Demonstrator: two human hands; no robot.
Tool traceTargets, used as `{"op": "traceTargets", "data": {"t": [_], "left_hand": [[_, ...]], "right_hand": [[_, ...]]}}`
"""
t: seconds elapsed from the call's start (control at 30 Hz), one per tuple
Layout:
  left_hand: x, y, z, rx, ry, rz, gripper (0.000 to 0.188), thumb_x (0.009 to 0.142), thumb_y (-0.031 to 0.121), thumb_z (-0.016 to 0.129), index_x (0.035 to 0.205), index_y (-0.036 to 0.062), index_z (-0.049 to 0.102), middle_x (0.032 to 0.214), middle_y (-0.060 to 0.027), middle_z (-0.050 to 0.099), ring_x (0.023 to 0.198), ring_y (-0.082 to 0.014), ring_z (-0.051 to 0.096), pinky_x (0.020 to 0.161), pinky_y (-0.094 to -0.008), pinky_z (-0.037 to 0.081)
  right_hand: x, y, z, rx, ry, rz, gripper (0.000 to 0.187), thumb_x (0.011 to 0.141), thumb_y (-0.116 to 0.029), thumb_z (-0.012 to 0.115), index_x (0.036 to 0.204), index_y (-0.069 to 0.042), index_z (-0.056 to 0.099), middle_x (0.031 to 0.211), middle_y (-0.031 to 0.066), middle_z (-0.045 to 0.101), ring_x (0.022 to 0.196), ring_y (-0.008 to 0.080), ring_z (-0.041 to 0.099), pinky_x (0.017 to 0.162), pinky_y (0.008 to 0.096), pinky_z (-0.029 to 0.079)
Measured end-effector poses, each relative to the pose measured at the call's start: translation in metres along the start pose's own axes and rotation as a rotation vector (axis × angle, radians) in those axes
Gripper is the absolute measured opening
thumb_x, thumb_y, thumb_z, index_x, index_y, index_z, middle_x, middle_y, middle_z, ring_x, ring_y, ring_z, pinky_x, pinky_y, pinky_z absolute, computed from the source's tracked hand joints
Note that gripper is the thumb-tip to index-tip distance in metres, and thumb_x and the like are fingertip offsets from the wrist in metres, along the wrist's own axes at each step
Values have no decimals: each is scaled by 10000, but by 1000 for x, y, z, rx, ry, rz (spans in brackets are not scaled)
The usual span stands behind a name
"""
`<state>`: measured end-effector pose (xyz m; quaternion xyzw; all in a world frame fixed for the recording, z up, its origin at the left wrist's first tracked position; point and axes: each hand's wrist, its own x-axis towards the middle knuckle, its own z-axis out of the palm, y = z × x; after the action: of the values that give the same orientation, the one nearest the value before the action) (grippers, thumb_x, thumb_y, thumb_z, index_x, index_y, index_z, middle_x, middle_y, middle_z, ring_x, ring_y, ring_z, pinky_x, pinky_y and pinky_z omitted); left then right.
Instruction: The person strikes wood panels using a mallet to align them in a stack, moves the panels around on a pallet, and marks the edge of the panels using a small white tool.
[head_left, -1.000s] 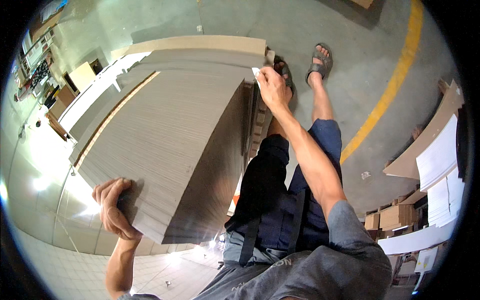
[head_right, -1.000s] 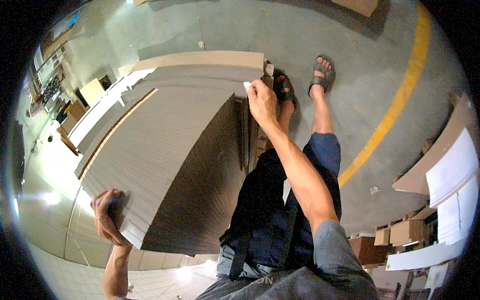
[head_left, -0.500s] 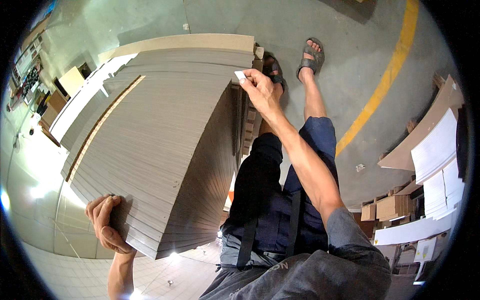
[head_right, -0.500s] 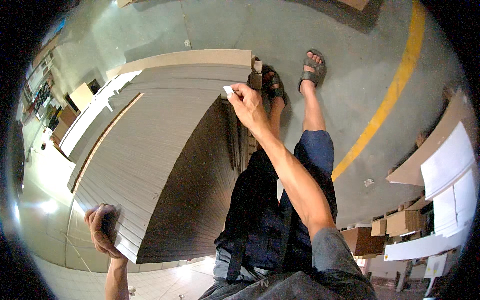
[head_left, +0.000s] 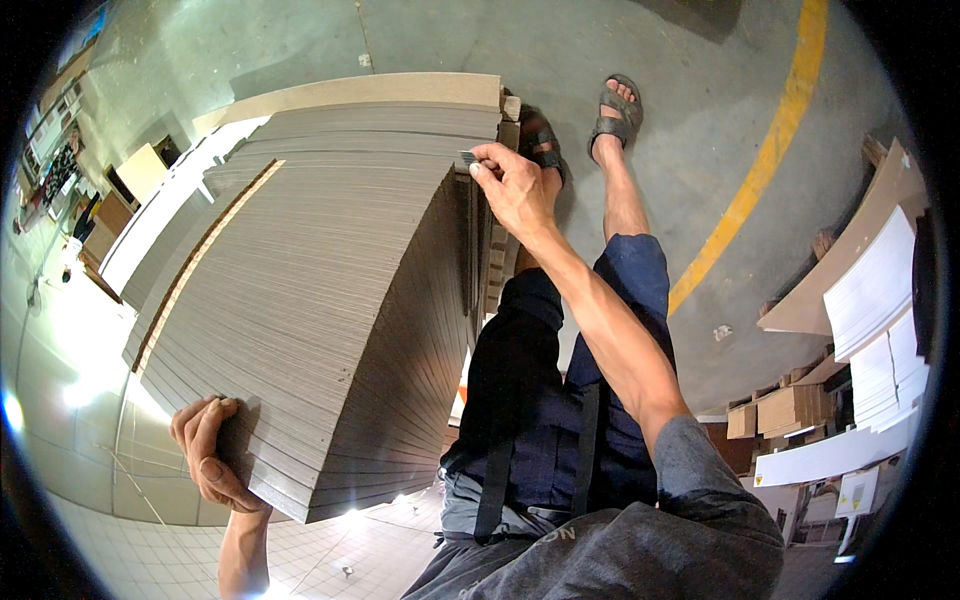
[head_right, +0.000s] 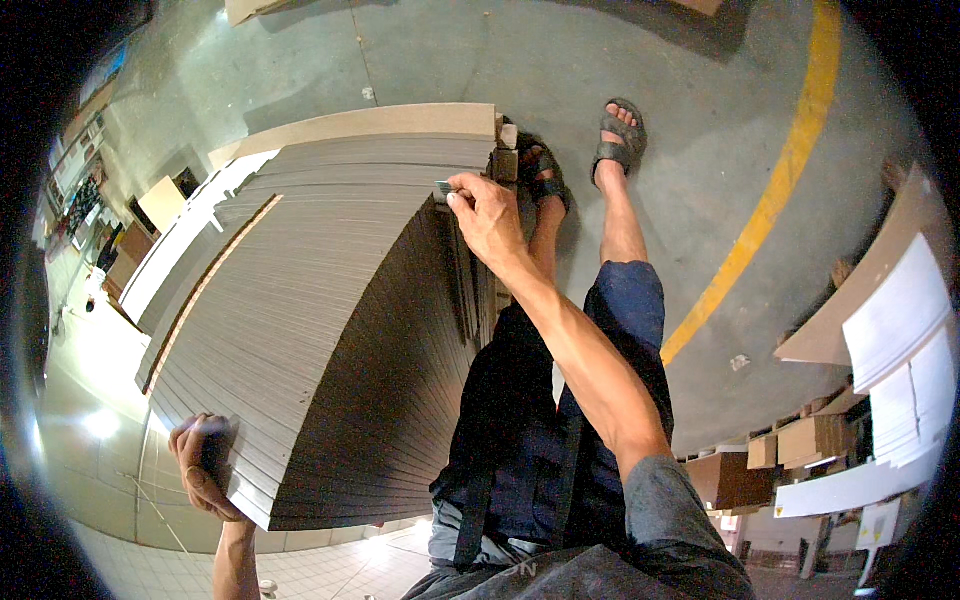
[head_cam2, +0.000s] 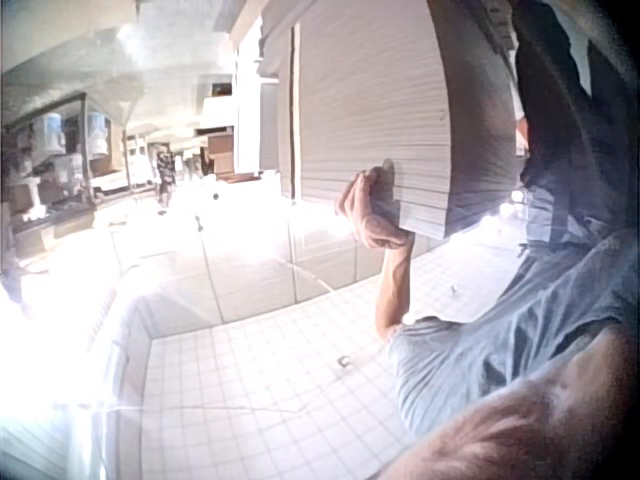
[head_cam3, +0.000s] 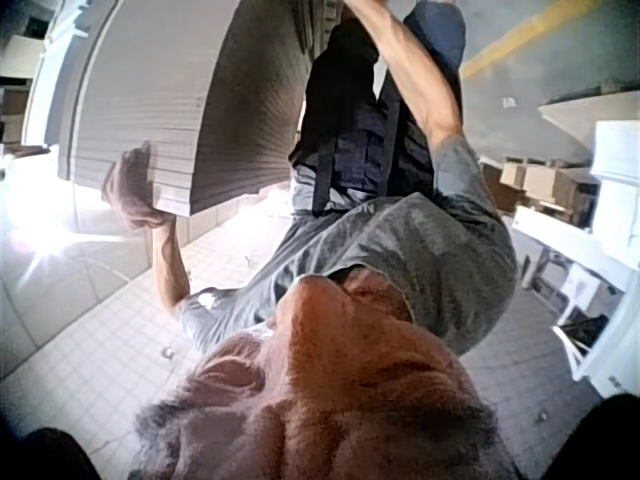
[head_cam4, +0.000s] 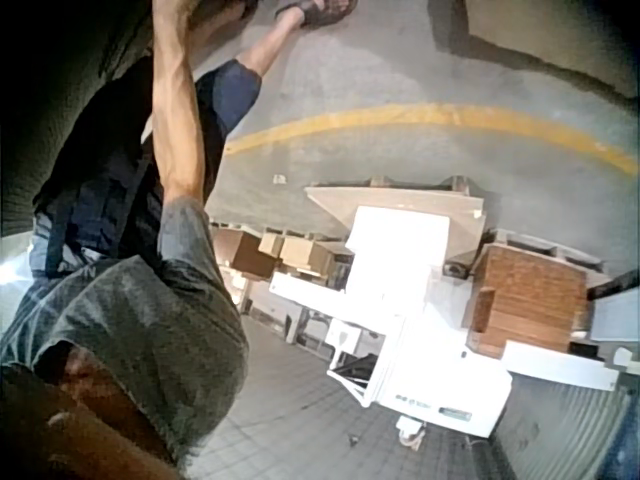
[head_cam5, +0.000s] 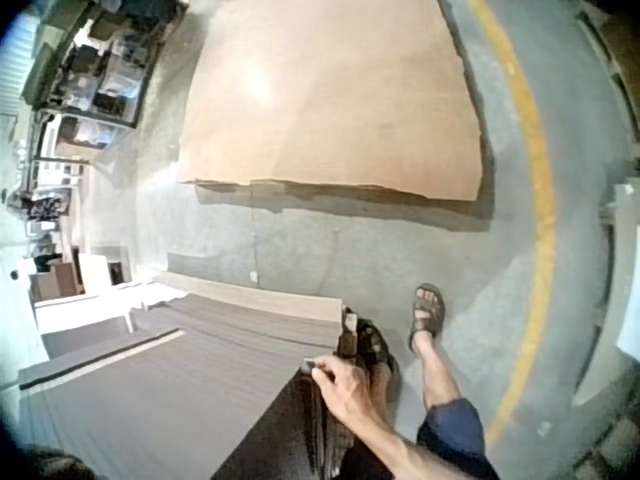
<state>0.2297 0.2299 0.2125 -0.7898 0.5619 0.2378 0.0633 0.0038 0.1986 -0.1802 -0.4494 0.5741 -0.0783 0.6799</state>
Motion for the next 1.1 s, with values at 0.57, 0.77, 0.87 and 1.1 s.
{"op": "traceTargets", "data": {"t": [0.57, 0.77, 0.87, 1.1], "left_hand": [[3, 1, -1, 19, -19, -13, 577, 1072, 393, 226, 1077, 6, 653, 888, -110, 673, 946, -291, 589, 911, -460, 420], [0, 0, -6, 73, -40, 10, 561, 1073, 375, 224, 1084, 10, 650, 880, -111, 675, 938, -292, 594, 900, -454, 418], [2, 3, -3, 33, -26, 14, 561, 1075, 374, 220, 1091, 15, 651, 888, -107, 676, 942, -289, 595, 898, -454, 418], [0, 0, -5, 41, -42, 19, 569, 1079, 369, 206, 1106, 19, 653, 894, -109, 677, 932, -289, 600, 897, -452, 424]], "right_hand": [[21, 3, 8, -52, -49, -243, 214, 883, -57, 652, 1078, -36, 740, 769, 95, 585, 677, 207, 563, 648, 350, 463], [-3, -28, -5, 43, -253, -135, 230, 874, -80, 673, 1090, -44, 746, 767, 80, 594, 685, 181, 566, 657, 327, 469], [5, -13, 0, 66, -123, -120, 233, 871, -70, 674, 1091, -46, 747, 805, 83, 630, 698, 181, 585, 665, 316, 483], [-7, -31, -6, 47, -256, -143, 230, 891, -49, 642, 1092, -51, 753, 831, 92, 645, 704, 192, 576, 675, 355, 524]]}}
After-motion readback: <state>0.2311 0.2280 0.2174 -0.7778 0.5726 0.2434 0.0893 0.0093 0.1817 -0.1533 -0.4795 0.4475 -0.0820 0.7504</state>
